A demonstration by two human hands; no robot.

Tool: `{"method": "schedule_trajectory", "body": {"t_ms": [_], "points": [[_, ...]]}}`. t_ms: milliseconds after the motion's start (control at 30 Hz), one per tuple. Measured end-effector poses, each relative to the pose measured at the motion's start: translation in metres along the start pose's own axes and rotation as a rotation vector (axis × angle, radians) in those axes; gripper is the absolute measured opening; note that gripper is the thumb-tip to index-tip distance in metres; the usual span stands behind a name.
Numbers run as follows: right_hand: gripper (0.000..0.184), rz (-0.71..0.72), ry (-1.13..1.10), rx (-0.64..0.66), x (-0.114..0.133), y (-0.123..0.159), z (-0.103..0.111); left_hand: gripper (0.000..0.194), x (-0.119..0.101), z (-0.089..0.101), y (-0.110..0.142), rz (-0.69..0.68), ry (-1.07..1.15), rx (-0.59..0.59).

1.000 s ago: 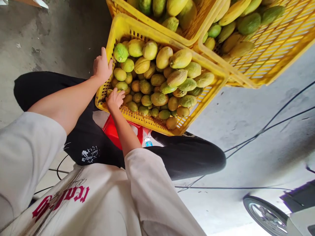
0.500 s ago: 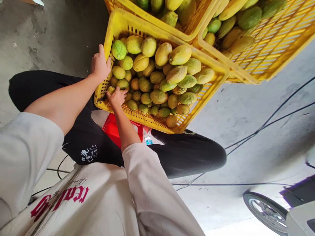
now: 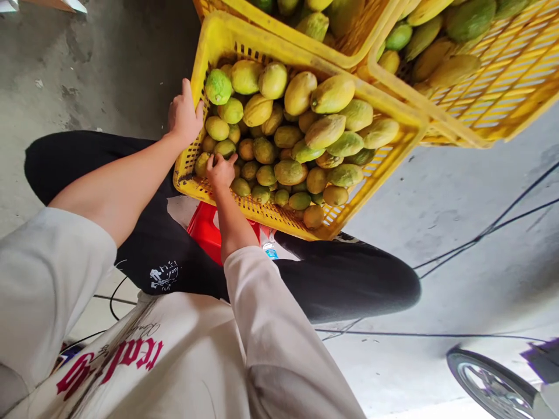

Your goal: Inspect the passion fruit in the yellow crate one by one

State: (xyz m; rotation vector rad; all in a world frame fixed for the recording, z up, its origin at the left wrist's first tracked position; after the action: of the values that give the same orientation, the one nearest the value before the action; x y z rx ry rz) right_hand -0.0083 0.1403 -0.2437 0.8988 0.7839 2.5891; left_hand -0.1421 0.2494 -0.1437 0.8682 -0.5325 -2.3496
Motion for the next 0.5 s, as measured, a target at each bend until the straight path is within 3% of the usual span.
{"method": "schedule_trajectory", "body": {"t_ms": [133,333,500], "points": [[0.027,0.074,0.097,0.02,-0.0034,0.0006,0.0031,0.072,0.0025,0.0021,0.0,0.012,-0.174,-0.025],[0.023,0.199,0.2,0.047,-0.0036,-0.0003,0.004,0.069,0.0029,0.004,0.0001,0.012,-0.134,-0.059],[0.017,0.233,0.19,0.053,-0.0039,-0.0029,0.0037,0.068,-0.0014,0.0061,0.0019,-0.019,-0.257,-0.077]]}}
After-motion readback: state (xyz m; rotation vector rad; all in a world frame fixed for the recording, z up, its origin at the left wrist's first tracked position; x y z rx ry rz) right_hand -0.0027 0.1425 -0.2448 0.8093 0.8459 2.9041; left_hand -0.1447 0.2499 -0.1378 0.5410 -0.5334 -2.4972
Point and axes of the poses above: each hand's wrist, its own y-axis away from the middle knuckle, its own z-axis out of the back of the hand, x = y × z, the point moved 9 cm from there along -y, towards the middle knuckle, and after that the axes turned 7 degrees about -x, right-handed, at the moved point
